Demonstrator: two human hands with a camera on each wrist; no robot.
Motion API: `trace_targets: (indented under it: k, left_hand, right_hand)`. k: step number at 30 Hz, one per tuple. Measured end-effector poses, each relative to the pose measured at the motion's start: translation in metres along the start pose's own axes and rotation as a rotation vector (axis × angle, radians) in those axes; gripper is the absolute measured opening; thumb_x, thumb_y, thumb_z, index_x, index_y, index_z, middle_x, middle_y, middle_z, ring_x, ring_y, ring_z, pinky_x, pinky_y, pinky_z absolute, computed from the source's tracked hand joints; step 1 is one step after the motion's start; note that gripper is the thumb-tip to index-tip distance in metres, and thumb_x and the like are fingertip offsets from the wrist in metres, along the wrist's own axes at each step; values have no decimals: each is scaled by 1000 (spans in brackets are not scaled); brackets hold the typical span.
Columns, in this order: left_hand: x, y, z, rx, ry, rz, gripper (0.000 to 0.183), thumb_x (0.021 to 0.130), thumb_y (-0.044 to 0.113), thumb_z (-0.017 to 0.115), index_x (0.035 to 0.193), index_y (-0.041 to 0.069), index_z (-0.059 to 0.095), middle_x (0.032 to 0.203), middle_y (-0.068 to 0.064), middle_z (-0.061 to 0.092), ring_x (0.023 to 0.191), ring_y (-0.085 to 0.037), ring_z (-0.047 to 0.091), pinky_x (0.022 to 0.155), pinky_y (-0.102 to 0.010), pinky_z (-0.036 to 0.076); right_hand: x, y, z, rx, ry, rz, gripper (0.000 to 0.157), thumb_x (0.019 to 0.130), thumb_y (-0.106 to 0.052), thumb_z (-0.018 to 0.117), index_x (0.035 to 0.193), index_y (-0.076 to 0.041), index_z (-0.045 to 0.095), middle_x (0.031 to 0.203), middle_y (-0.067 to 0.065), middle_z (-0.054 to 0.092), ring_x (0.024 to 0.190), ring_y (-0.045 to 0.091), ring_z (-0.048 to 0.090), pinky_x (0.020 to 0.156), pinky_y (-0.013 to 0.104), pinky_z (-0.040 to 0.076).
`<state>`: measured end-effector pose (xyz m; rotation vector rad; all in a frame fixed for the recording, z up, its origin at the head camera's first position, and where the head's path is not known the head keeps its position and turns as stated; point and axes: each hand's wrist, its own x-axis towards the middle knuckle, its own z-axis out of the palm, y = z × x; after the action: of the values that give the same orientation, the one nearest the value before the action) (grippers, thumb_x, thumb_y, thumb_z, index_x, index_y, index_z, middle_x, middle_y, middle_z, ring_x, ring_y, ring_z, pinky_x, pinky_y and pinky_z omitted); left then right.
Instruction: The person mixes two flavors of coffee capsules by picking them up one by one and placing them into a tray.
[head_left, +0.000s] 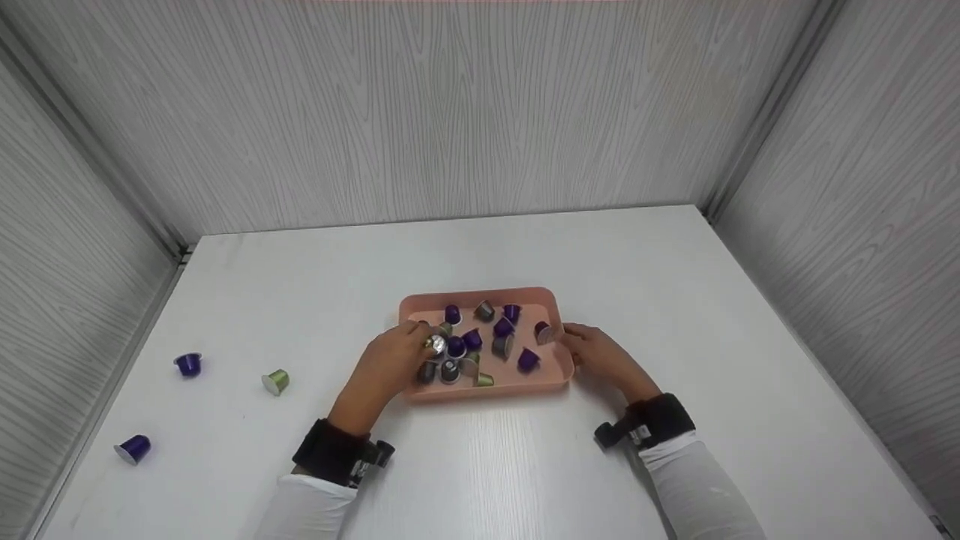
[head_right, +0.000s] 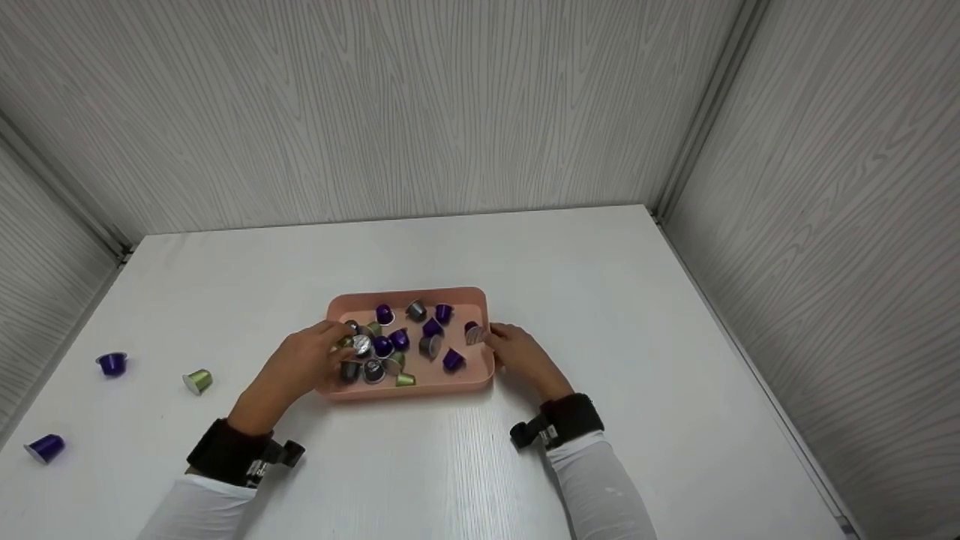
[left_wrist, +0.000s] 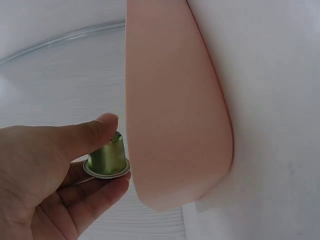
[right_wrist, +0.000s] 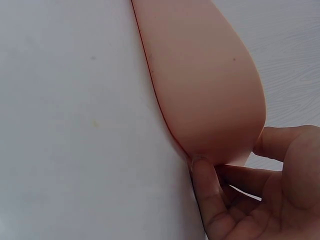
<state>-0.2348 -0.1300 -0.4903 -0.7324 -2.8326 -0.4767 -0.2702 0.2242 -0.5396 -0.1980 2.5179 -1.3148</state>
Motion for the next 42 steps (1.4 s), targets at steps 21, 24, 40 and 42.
trace_targets:
  k: [21, 24, 40, 42]
  left_hand:
    - [-7, -7, 8, -42, -137, -87, 36, 94, 32, 67, 119, 6, 64, 107, -10, 66, 95, -29, 65, 83, -44, 53]
    - [-10, -9, 7, -68, -132, -106, 34, 95, 34, 65, 115, 5, 65, 104, -9, 66, 95, -28, 65, 84, -43, 53]
    - [-19, -44, -8, 97, 29, -70, 36, 97, 30, 62, 121, 2, 63, 114, -17, 64, 107, -34, 60, 88, -46, 51]
    - [-22, -51, -10, 138, 20, -98, 39, 97, 31, 62, 123, 2, 62, 118, -18, 63, 112, -36, 58, 90, -48, 50]
  right_hand:
    - [-3, -2, 2, 74, -19, 25, 49, 103, -41, 46, 143, -13, 52, 96, 6, 65, 82, 19, 58, 70, 30, 45]
    - [-2, -1, 2, 63, -24, 23, 51, 103, -42, 45, 143, -13, 51, 101, 6, 65, 85, 19, 59, 71, 31, 46]
    - [-4, -2, 3, 46, -27, 22, 49, 103, -42, 46, 142, -14, 53, 90, 4, 62, 81, 19, 56, 72, 31, 43]
    - [-4, -1, 2, 33, -26, 22, 49, 102, -43, 45, 142, -15, 53, 89, 4, 62, 82, 19, 56, 74, 32, 43]
